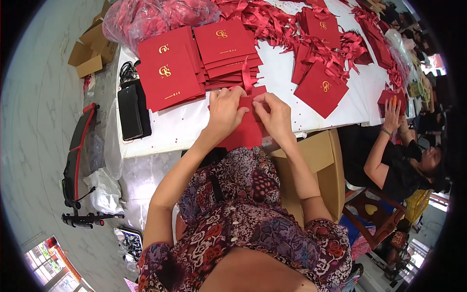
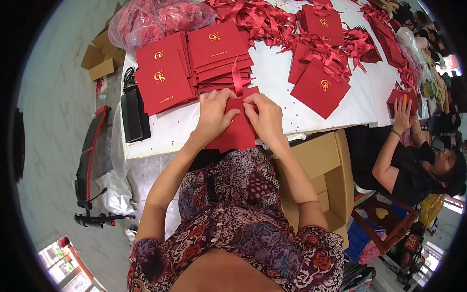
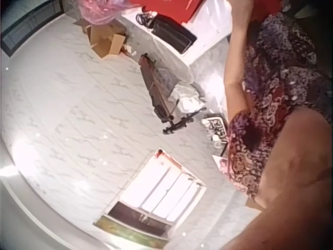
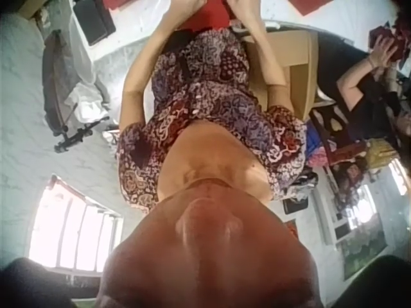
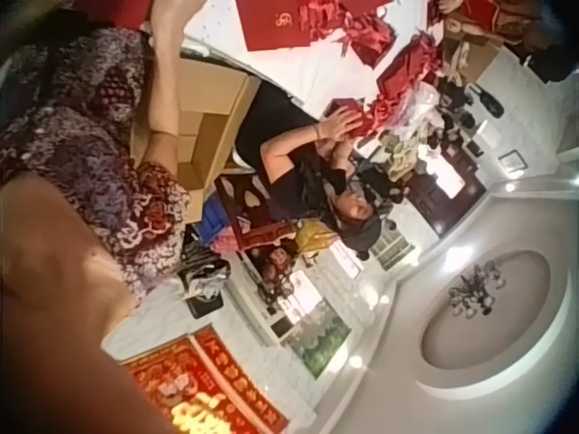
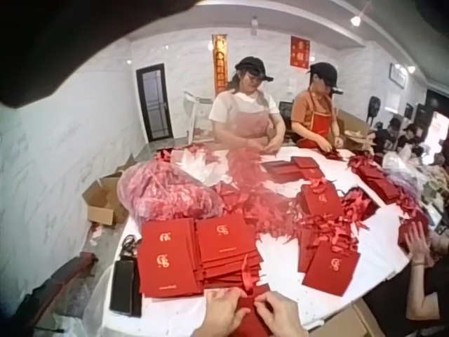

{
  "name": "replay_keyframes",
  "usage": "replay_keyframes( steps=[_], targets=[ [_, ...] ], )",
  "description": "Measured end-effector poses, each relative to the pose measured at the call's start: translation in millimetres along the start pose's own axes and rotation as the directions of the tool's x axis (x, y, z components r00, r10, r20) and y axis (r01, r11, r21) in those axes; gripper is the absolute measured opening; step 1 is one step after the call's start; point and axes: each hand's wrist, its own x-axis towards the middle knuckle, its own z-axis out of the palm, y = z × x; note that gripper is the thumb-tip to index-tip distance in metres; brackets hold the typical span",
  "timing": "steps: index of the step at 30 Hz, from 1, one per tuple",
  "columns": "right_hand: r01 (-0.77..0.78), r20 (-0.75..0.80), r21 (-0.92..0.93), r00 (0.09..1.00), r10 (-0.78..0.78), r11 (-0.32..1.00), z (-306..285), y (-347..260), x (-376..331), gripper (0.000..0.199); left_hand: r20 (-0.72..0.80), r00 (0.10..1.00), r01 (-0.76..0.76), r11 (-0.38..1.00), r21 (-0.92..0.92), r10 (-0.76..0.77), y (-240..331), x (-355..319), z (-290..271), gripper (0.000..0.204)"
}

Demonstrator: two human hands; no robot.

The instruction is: Assembling red gift bags by folding and attaching ribbons.

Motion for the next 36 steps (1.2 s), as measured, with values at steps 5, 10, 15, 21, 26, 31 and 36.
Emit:
replay_keyframes(
  steps=[5, 10, 15, 21, 26, 31, 36],
  targets=[
    [0.065, 0.006, -0.028, 0.998, -0.064, 0.998, 2.3, -3.9, 1.6, 0.009, 0.044, 0.995, 0.095, 0.981, -0.172, -0.088, -2.0, 4.0, -1.0, 0.034],
    [0.159, -0.107, -0.165, 0.978, -0.178, 0.973, 17.7, -8.3, -4.3, 0.009, 0.059, 0.986, 0.167, 0.952, -0.255, -0.156, 4.3, 0.5, -0.2, 0.025],
    [0.086, -0.076, 0.01, 0.994, -0.085, 0.996, 9.9, -5.3, -4.8, 0.018, 0.055, 0.995, 0.096, 0.98, -0.173, -0.087, 7.8, -2.1, -6.5, 0.023],
    [-0.007, 0.01, -0.01, 1.0, 0.008, 1.0, 0.2, -9.1, 1.2, 0.016, 0.033, 0.999, 0.045, 0.975, -0.216, -0.039, 6.7, -0.3, -14.2, 0.022],
    [-0.019, 0.029, 0.127, 0.999, 0.015, 0.992, 3.1, 3.1, 4.7, 0.011, 0.101, 0.995, 0.011, 0.981, -0.191, 0.008, 2.1, 3.6, -23.3, 0.021],
    [-0.086, 0.17, 0.224, 0.984, 0.048, 0.971, -9.7, 12.6, 19.3, 0.012, 0.072, 0.987, -0.124, 0.966, -0.226, 0.143, 5.9, 3.6, -27.9, 0.019],
    [-0.226, 0.619, 0.219, 0.784, 0.044, 0.949, -26.6, 33.7, 44.3, 0.023, 0.033, 0.948, -0.317, 0.949, 0.006, 0.316, 15.3, 0.9, -27.9, 0.018]
  ],
)
